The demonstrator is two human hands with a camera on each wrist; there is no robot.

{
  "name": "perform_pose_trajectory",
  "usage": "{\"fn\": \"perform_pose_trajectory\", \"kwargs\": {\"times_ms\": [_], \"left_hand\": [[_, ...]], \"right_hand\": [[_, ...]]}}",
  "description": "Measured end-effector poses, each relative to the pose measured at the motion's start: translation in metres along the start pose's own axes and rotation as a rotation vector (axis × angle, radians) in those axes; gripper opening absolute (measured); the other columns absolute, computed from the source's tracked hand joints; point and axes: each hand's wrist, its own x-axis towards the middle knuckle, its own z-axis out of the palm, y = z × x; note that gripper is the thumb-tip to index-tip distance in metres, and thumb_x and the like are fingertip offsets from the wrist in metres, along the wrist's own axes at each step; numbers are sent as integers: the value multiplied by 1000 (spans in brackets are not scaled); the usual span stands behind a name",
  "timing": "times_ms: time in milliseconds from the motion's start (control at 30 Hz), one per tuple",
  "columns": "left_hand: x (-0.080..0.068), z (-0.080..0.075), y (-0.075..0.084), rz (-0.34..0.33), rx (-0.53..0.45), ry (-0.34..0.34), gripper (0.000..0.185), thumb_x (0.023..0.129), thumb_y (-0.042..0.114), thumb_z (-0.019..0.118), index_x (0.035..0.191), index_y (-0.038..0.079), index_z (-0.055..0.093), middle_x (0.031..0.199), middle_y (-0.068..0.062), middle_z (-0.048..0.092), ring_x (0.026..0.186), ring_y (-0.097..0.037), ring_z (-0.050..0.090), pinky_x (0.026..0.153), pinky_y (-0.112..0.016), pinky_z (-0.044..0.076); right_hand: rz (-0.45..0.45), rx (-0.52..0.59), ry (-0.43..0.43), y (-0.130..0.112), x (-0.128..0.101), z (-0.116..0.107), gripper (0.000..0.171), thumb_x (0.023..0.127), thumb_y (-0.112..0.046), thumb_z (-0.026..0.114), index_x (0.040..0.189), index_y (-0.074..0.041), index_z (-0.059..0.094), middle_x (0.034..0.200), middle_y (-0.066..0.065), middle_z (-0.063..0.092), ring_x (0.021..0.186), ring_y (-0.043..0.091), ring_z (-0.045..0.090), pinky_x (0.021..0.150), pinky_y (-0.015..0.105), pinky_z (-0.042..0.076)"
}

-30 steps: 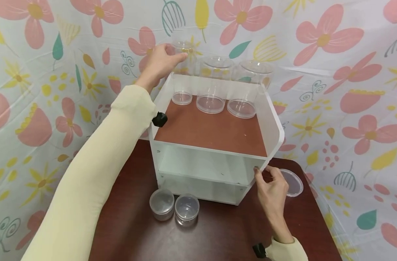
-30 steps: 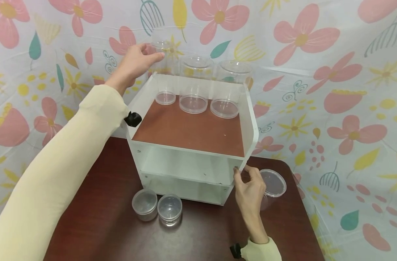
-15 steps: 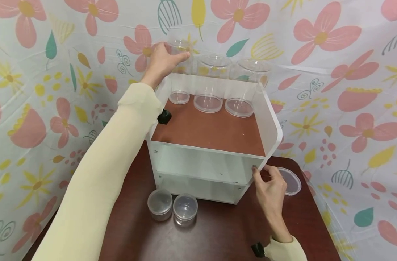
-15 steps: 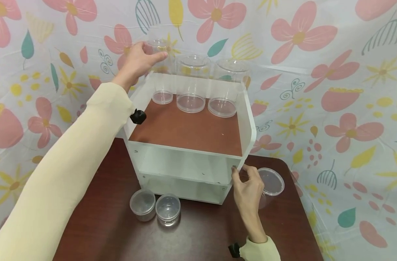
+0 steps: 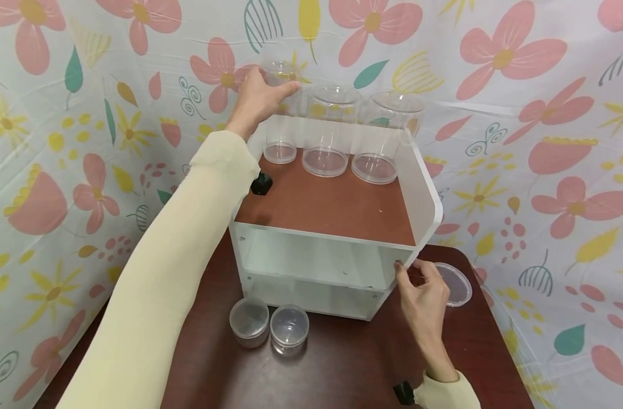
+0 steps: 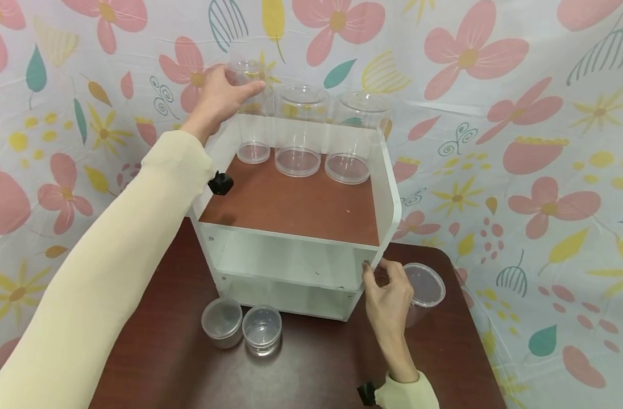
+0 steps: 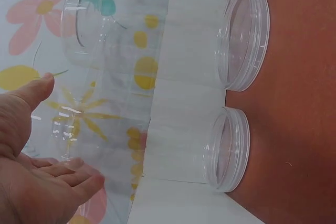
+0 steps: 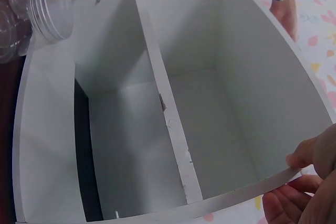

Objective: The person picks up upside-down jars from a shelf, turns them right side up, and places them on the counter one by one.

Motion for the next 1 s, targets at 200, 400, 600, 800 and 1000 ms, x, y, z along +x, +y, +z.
{"fn": "perform_pose_trajectory", "kwargs": {"times_ms": [200,400,600,800,1000], "left_hand": [[-2,-2,-3,31,-17,53,83,92,59,69,152,11,38,151,-5,43,127,-16,44,103,-27,43],[-7,-12,-4,25,-85,52,82,90,60,71,152,16,39,149,0,45,128,-15,45,103,-29,43],[-17,-19,-7,39,-118,19,90,89,61,72,159,19,34,157,4,42,137,-13,43,110,-28,41],[-31,-26,-8,75,-95,-6,89,87,64,72,157,21,39,154,7,46,136,-14,45,110,-33,42],[-45,-26,-10,176,-171,-41,89,89,54,76,159,15,37,153,0,48,137,-13,46,111,-30,42]], "right_hand": [[4,-4,-4,0,1,1,12,88,-1,77,96,7,74,89,14,71,76,-4,57,66,10,45],[11,0,-15,3,3,2,13,89,-2,77,97,7,74,89,13,70,75,-4,57,66,8,45],[23,-7,-19,7,5,2,12,89,-4,78,97,5,75,88,12,70,75,-5,58,66,10,46],[25,-2,-16,10,6,3,11,90,-5,78,97,4,75,88,11,70,74,-7,57,66,8,44],[20,-11,-8,12,7,3,12,90,-6,78,97,3,75,88,11,70,75,-6,56,66,11,44]]}}
